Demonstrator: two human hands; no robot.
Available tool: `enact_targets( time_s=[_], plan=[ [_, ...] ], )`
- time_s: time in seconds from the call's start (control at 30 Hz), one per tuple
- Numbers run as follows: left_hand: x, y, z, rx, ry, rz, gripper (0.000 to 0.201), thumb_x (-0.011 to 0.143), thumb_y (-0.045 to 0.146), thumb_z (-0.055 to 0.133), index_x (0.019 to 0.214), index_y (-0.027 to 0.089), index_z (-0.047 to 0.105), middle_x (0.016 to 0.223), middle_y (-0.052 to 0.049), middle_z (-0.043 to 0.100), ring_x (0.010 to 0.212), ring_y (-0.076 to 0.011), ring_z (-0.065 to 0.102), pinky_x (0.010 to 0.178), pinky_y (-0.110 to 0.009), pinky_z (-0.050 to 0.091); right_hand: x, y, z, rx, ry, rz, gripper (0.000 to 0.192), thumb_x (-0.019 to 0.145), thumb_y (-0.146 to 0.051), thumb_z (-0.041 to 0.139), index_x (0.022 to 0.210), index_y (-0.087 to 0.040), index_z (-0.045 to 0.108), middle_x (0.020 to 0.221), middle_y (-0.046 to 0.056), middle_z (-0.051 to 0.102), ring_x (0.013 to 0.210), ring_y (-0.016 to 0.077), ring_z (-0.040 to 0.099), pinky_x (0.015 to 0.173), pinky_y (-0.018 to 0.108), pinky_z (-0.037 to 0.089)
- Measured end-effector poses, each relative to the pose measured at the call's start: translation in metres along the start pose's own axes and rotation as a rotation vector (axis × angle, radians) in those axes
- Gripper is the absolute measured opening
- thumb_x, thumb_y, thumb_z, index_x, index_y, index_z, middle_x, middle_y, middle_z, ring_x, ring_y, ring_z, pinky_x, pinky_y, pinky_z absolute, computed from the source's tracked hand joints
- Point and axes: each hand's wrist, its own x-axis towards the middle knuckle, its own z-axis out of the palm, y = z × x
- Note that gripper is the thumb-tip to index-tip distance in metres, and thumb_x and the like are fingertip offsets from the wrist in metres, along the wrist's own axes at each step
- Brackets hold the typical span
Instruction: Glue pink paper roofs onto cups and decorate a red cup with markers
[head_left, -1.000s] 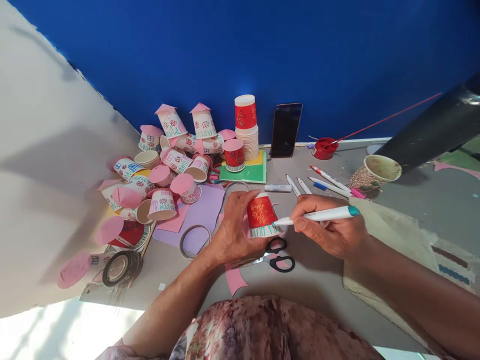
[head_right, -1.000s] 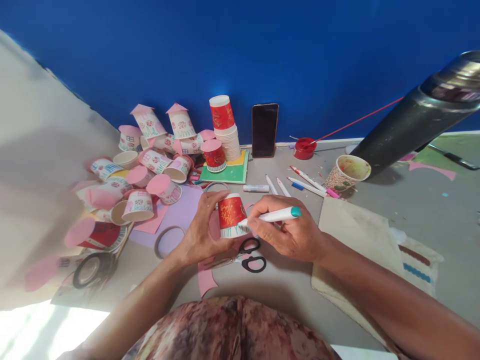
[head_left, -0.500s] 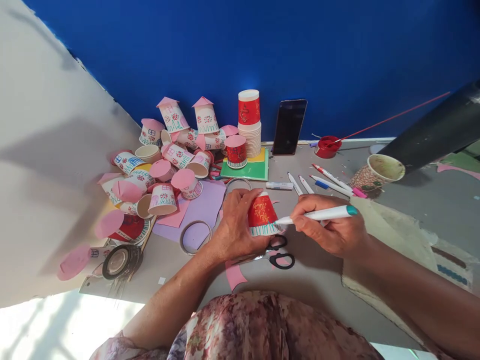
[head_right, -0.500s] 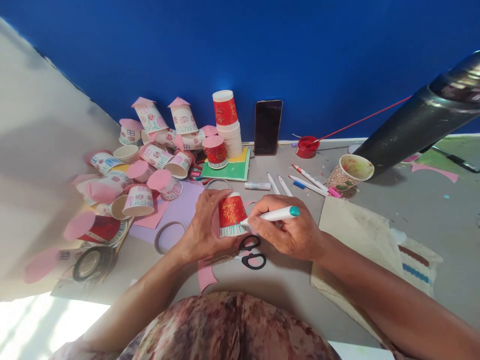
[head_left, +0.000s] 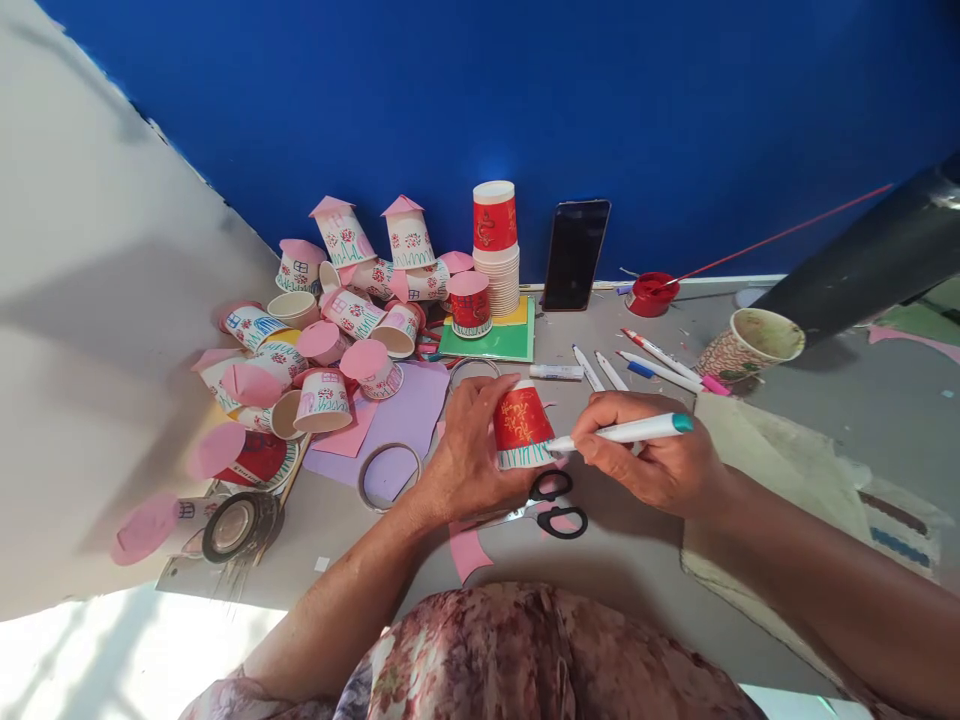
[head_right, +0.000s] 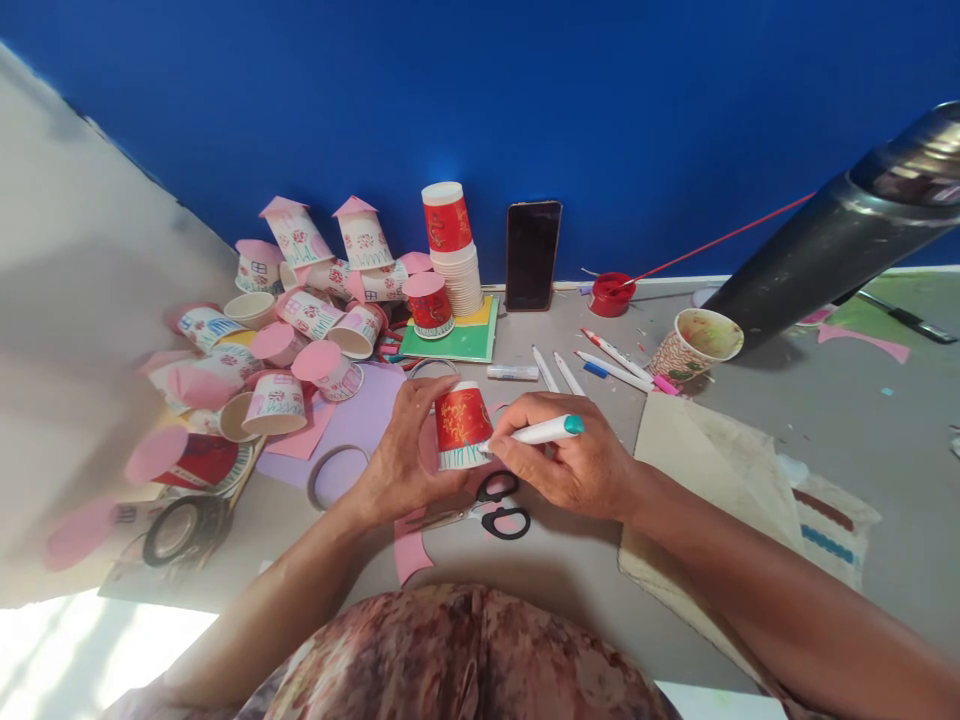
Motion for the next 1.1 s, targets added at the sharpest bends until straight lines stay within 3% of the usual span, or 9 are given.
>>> enact_targets(
  time_s=[0.13, 0.23, 0.33, 0.5, 0.57, 0.67, 0.83, 0.97, 1.1],
  plan=[
    [0.000, 0.000, 0.001, 0.045, 0.012, 0.003, 0.087, 0.078, 0.057, 0.085, 0.149, 0.024, 0.045, 0.132, -0.014, 0.057, 0.125, -0.0341, 0.057, 0.110, -0.056, 0.049, -0.004, 0.001, 0.000, 0.040, 0.009, 0.060, 0.021, 0.103, -0.031, 0.060, 0.085, -0.022, 0.067, 0.064, -0.003, 0.065, 0.050, 0.0109, 0.053, 0.049, 0.026, 0.041],
    [-0.001, -0.001, 0.003, 0.113, 0.052, 0.034, 0.089, 0.080, 0.058, 0.085, 0.150, 0.024, 0.042, 0.136, -0.015, 0.058, 0.126, -0.0343, 0.057, 0.111, -0.056, 0.047, -0.004, 0.002, -0.001, 0.058, 0.136, 0.070, 0.017, 0.108, -0.034, 0.057, 0.104, -0.024, 0.069, 0.071, -0.001, 0.073, 0.055, 0.0133, 0.062, 0.053, 0.026, 0.047],
    [-0.002, -0.002, 0.003, 0.192, 0.074, 0.053, 0.096, 0.078, 0.062, 0.087, 0.152, 0.023, 0.039, 0.140, -0.017, 0.059, 0.128, -0.0358, 0.058, 0.111, -0.055, 0.046, -0.001, 0.008, -0.001, -0.052, 0.109, 0.046, 0.023, 0.108, -0.040, 0.058, 0.121, -0.025, 0.069, 0.090, 0.005, 0.079, 0.070, 0.0178, 0.070, 0.065, 0.031, 0.055],
    [-0.005, -0.001, 0.003, 0.241, 0.066, 0.115, 0.101, 0.076, 0.059, 0.089, 0.154, 0.024, 0.037, 0.141, -0.017, 0.062, 0.127, -0.0368, 0.060, 0.107, -0.053, 0.047, 0.002, 0.026, 0.004, -0.218, -0.139, -0.023, 0.093, 0.071, -0.053, 0.097, 0.150, -0.026, 0.056, 0.133, 0.014, 0.073, 0.109, 0.0340, 0.070, 0.086, 0.046, 0.061],
    [-0.006, 0.001, 0.003, 0.227, 0.059, 0.128, 0.102, 0.076, 0.058, 0.089, 0.156, 0.025, 0.035, 0.142, -0.016, 0.062, 0.128, -0.0364, 0.061, 0.108, -0.053, 0.046, 0.002, 0.033, 0.007, -0.226, -0.203, -0.042, 0.101, 0.067, -0.044, 0.100, 0.154, -0.028, 0.051, 0.144, 0.014, 0.068, 0.121, 0.0371, 0.065, 0.097, 0.053, 0.059],
    [-0.006, 0.002, -0.002, 0.148, 0.042, 0.131, 0.102, 0.079, 0.058, 0.086, 0.160, 0.027, 0.032, 0.148, -0.016, 0.058, 0.135, -0.0372, 0.058, 0.115, -0.057, 0.044, 0.000, 0.039, 0.008, -0.189, -0.185, -0.055, 0.089, 0.074, -0.037, 0.096, 0.152, -0.029, 0.053, 0.142, 0.014, 0.068, 0.123, 0.0359, 0.064, 0.101, 0.054, 0.058],
    [-0.008, -0.004, -0.016, -0.189, -0.027, -0.035, 0.119, 0.076, 0.064, 0.087, 0.168, 0.033, 0.019, 0.170, -0.017, 0.039, 0.155, -0.0401, 0.043, 0.120, -0.062, 0.045, -0.001, 0.046, -0.002, 0.044, -0.077, 0.105, 0.090, 0.075, -0.058, 0.093, 0.151, -0.031, 0.054, 0.145, 0.013, 0.065, 0.127, 0.0337, 0.066, 0.102, 0.047, 0.059],
    [-0.006, -0.009, -0.015, -0.416, -0.063, -0.107, 0.110, 0.077, 0.059, 0.089, 0.166, 0.035, 0.030, 0.168, -0.016, 0.044, 0.150, -0.0395, 0.051, 0.114, -0.059, 0.053, -0.003, 0.053, -0.001, 0.338, -0.017, 0.170, 0.101, 0.065, -0.069, 0.094, 0.150, -0.030, 0.055, 0.151, 0.015, 0.061, 0.139, 0.0351, 0.061, 0.114, 0.047, 0.054],
    [-0.004, -0.008, -0.012, -0.458, -0.042, -0.157, 0.100, 0.076, 0.051, 0.091, 0.161, 0.033, 0.041, 0.160, -0.016, 0.053, 0.142, -0.0379, 0.059, 0.109, -0.057, 0.057, -0.003, 0.054, 0.003, 0.374, -0.033, 0.184, 0.102, 0.065, -0.067, 0.095, 0.151, -0.031, 0.054, 0.155, 0.015, 0.059, 0.143, 0.0348, 0.058, 0.119, 0.049, 0.051]
  ],
)
